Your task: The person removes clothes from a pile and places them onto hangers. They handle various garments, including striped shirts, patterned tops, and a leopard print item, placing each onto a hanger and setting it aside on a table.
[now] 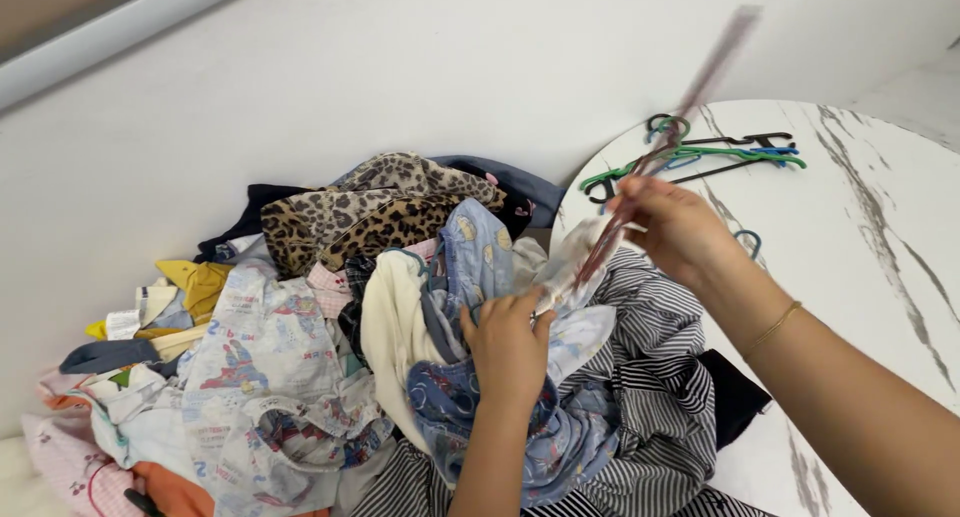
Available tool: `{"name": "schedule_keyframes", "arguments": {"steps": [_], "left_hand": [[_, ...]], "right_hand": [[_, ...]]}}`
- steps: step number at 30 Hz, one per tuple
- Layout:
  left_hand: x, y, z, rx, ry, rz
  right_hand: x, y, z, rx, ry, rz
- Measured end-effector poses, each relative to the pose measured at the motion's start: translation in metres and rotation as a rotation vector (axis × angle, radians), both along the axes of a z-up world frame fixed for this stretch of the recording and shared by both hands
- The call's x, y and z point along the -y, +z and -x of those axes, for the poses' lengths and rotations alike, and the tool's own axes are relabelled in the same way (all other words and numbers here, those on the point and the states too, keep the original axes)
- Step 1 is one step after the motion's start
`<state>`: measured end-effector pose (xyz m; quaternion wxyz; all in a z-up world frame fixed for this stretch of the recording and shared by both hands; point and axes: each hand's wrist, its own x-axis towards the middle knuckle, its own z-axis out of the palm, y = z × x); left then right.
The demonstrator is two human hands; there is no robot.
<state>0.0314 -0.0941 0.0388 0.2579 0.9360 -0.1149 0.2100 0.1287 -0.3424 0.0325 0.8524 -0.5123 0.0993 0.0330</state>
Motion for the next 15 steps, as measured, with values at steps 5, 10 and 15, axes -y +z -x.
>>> {"name": "schedule_keyframes", "arguments": {"steps": [5, 10, 15], "left_hand": [[0.008, -0.01, -0.006, -0.447, 0.12, -0.187], [0.018, -0.022, 0.001, -0.326, 0.083, -0.081], [0.003, -0.023, 0.016, -0.146, -0.063, 0.104]], "right_hand": [[0.09, -0.041, -0.01, 0.125, -0.138, -0.239], [0.13, -0.115, 0.008, -0.233, -0.257, 1.036], [0.174, -0.166, 0.045, -0.563, -0.267, 1.583]]}}
